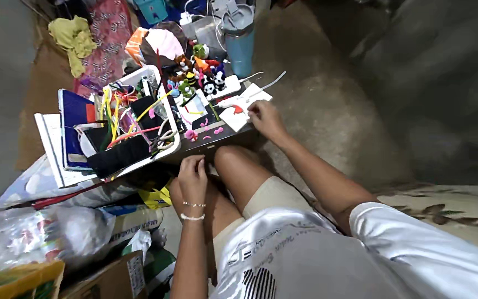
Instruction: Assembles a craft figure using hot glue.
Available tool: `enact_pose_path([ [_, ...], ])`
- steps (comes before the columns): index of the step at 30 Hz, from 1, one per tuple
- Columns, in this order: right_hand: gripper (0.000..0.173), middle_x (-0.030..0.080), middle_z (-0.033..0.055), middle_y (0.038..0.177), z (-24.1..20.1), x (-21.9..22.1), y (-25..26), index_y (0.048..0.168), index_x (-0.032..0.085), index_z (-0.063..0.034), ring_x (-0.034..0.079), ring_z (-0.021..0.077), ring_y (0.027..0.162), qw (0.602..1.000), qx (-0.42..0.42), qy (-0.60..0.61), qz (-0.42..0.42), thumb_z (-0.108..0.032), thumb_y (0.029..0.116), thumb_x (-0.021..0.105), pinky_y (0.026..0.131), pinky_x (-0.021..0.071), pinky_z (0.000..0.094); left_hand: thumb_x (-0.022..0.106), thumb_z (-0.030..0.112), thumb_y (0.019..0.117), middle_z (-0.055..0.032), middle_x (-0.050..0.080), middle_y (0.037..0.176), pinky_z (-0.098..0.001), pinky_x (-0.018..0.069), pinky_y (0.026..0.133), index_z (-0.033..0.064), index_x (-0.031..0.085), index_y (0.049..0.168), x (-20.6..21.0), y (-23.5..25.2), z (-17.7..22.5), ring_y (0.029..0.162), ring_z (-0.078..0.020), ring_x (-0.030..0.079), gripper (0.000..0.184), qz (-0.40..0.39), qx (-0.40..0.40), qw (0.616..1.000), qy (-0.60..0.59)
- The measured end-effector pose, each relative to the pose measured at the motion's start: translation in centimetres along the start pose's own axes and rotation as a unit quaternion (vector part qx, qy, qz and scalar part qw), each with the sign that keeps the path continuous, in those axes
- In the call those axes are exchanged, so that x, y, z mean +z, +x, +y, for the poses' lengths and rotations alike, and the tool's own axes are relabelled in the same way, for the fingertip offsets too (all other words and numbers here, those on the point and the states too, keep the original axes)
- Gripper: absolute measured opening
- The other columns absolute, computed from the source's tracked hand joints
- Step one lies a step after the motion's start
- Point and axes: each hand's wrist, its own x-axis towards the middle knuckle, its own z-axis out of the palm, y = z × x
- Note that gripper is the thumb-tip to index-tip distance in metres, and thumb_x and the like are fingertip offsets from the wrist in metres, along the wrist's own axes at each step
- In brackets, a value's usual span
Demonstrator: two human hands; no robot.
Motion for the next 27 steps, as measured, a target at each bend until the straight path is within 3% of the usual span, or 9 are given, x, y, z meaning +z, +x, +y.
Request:
enact_pose_path([
  [4,0.043,0.059,0.0283,0.124,0.2,0.3,3.3,0.125,0.059,0.0065,0.064,0.0420,0.109,0.994,0.101,-0.006,-0.044,-0.025,0.0986,0.069,0.094,0.0537,0.0574,0.062,0.010,0.1001,-0.0177,0.070,0.115,-0.0444,0.0567,0.093,0.0014,0.073,0.113,2.5,5.7,0.0,0.104,-0.0291,0.069,0.019,-0.046,-0.014,0.999,0.024],
  [9,0.057,0.060,0.0287,0.121,-0.2,1.8,4.3,0.126,0.057,0.0066,0.064,0.0457,0.108,0.986,0.149,-0.056,-0.053,-0.034,0.0909,0.079,0.088,0.0535,0.0627,0.062,0.017,0.1019,-0.0173,0.068,0.119,-0.0455,0.0578,0.090,0.0023,0.071,0.116,4.5,9.2,0.0,0.102,-0.0283,0.069,0.022,-0.068,-0.049,0.996,0.033],
  [14,0.056,0.066,0.0263,0.111,0.4,1.8,4.8,0.125,0.059,0.0048,0.067,0.0442,0.101,0.985,0.152,-0.062,-0.057,-0.034,0.0895,0.080,0.086,0.0537,0.0627,0.063,0.013,0.1005,-0.0175,0.068,0.115,-0.0401,0.0581,0.088,0.0012,0.071,0.114,5.5,9.9,-0.1,0.100,-0.0256,0.069,0.019,-0.041,-0.049,0.998,-0.002],
  [21,0.049,0.066,0.0235,0.108,0.7,1.3,4.3,0.122,0.063,0.0061,0.066,0.0371,0.092,0.990,0.138,-0.013,-0.027,-0.028,0.0911,0.078,0.084,0.0543,0.0563,0.066,0.012,0.0991,-0.0173,0.068,0.114,-0.0464,0.0556,0.093,0.0030,0.073,0.110,7.0,9.8,0.1,0.106,-0.0300,0.067,0.016,-0.117,-0.042,0.992,0.022],
  [27,0.048,0.066,0.0230,0.107,1.8,1.3,3.5,0.122,0.064,0.0071,0.066,0.0339,0.091,0.993,0.116,-0.003,0.007,-0.031,0.0938,0.075,0.084,0.0545,0.0518,0.063,0.015,0.1014,-0.0187,0.067,0.119,-0.0499,0.0533,0.098,0.0009,0.070,0.118,8.1,10.4,0.7,0.112,-0.0337,0.065,0.023,-0.139,-0.037,0.989,0.024],
])
